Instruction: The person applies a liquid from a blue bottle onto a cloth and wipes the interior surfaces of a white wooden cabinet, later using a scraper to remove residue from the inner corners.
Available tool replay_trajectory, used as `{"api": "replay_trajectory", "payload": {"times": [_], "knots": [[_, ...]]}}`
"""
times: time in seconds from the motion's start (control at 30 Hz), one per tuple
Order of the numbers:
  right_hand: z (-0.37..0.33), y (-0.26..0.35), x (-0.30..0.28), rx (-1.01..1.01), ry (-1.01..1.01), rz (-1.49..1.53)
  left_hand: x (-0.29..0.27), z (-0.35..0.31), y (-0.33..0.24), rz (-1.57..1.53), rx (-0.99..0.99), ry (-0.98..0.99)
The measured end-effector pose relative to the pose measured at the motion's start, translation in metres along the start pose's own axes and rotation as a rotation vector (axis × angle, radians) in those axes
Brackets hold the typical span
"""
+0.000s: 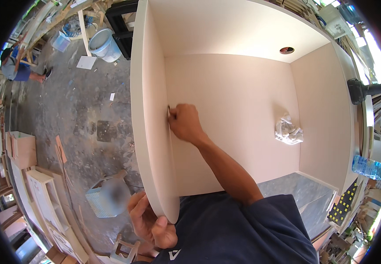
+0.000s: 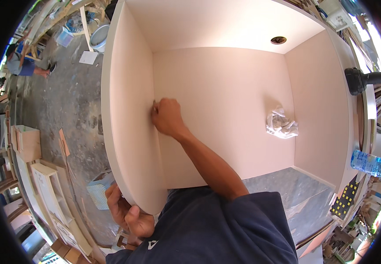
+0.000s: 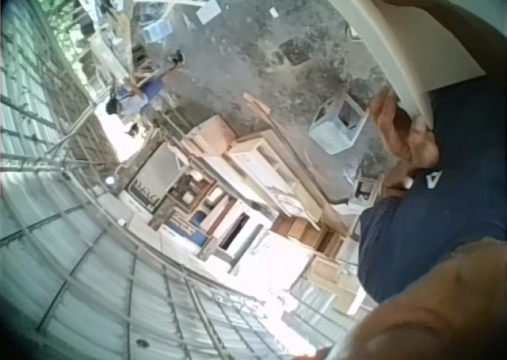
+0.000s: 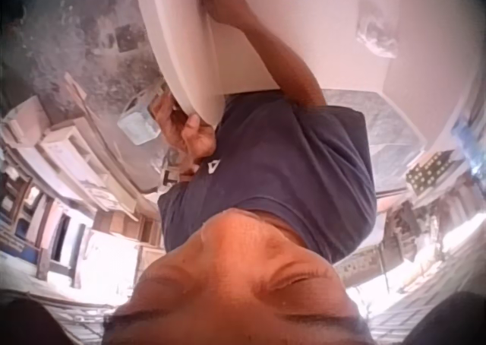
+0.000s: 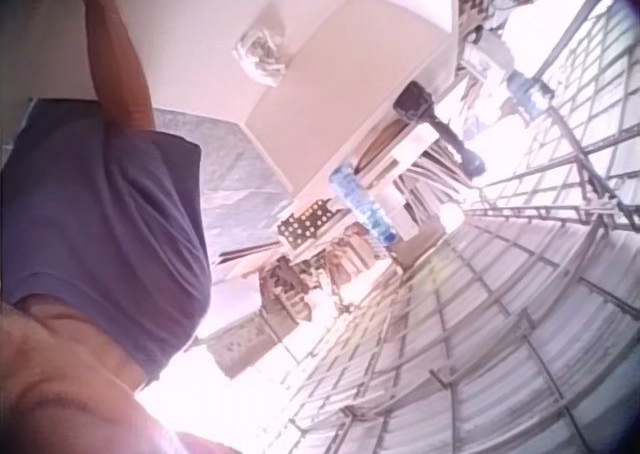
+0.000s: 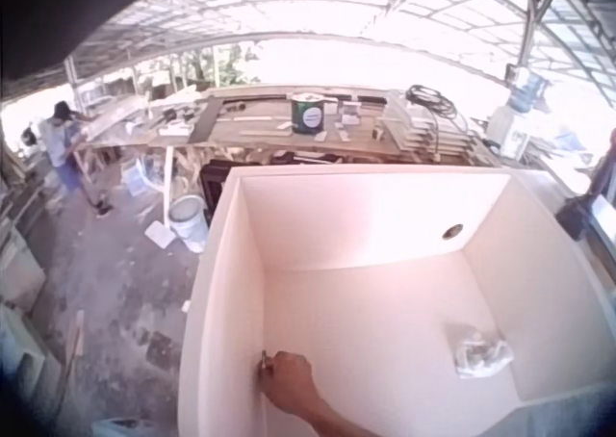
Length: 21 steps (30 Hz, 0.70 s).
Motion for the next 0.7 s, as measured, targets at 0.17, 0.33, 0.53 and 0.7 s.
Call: {"api": "replay_trajectory", "payload": {"times": [0.17,0.33,0.53,0.7], "knots": [[-0.018,-0.002,0.001,0.073,0.206,0.051,-0.002,-0.005,-0.001,0.027,-0.019,0.009],[0.044,0.001,-0.018,0.055,-0.117,0.016,0.004,-0.001,0.001,-0.022,0.006,0.021],[-0.027,-0.003,0.005,-0.004,0.152,-0.037,-0.002,-0.001,0.0,0.025,0.037,0.034],[0.022,0.006,-0.031,-0.012,-0.076,0.009,-0.003,-0.008,0.002,0.025,0.048,-0.02]]}}
Point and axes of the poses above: each hand's wrist, its own z-axis towards the middle knuckle, its own x-axis out of the palm, y = z × x, the point moved 6 cm from there along z, towards the middle knuckle, and after that the axes turned 3 degrees about -z, right-handed, at the moved point
